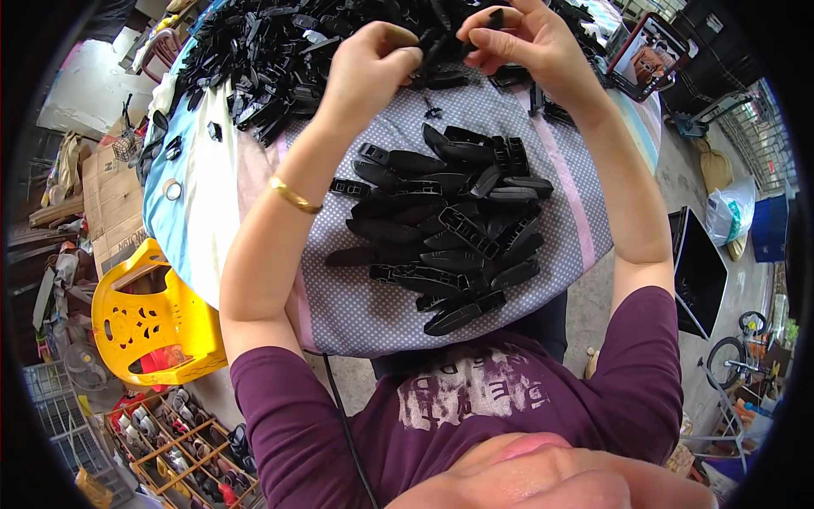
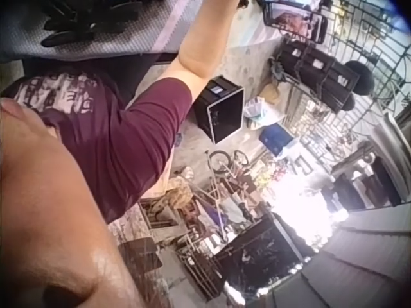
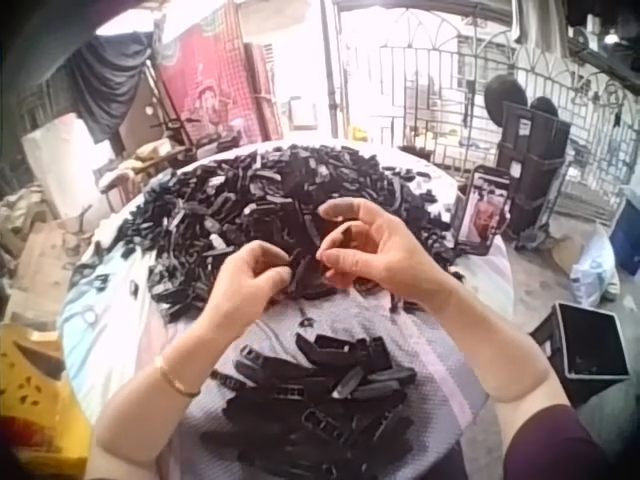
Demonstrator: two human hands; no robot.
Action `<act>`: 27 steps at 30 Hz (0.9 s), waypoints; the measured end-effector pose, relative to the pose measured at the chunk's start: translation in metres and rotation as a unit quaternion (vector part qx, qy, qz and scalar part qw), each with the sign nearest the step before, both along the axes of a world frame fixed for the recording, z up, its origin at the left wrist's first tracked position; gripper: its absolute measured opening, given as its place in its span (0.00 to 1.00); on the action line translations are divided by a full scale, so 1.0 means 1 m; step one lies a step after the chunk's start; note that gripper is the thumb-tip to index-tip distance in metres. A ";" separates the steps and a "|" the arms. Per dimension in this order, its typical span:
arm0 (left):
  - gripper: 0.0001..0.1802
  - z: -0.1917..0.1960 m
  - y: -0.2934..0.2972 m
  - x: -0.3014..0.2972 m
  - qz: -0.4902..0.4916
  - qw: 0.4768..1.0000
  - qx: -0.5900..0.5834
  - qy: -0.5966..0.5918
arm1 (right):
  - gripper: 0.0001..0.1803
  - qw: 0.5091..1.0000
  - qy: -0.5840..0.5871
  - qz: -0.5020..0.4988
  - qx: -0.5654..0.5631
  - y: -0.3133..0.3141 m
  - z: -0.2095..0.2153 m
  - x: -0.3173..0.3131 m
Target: Assembling small black plastic components by hand.
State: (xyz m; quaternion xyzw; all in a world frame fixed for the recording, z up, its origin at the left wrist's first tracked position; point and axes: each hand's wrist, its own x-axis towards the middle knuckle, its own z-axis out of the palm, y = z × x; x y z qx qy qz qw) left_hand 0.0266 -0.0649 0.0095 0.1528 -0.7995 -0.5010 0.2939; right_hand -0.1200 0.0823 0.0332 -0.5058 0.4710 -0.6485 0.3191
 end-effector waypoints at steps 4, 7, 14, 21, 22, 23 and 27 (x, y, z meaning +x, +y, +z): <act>0.19 0.009 0.014 0.018 -0.085 0.968 0.235 0.024 | 0.11 1.000 -0.018 0.016 0.000 -0.013 -0.025 0.007; 0.19 0.006 0.019 0.026 -0.103 0.961 0.256 0.023 | 0.10 0.998 -0.041 -0.008 0.039 -0.016 -0.026 0.020; 0.17 0.018 0.021 0.028 -0.198 0.922 0.329 0.057 | 0.13 0.994 0.070 -0.081 -0.011 -0.018 -0.035 0.016; 0.19 0.007 0.009 0.028 -0.082 0.980 0.182 0.020 | 0.15 0.999 -0.041 -0.025 0.013 -0.015 -0.030 0.025; 0.19 0.005 0.009 0.029 -0.079 0.980 0.180 0.021 | 0.15 0.999 -0.041 -0.022 0.012 -0.014 -0.029 0.027; 0.18 0.002 0.009 0.027 -0.071 0.984 0.157 0.043 | 0.15 0.999 -0.032 -0.013 0.010 -0.013 -0.028 0.028; 0.16 0.003 0.014 0.028 -0.044 0.991 0.114 0.049 | 0.16 0.998 -0.050 0.012 0.041 -0.013 -0.029 0.028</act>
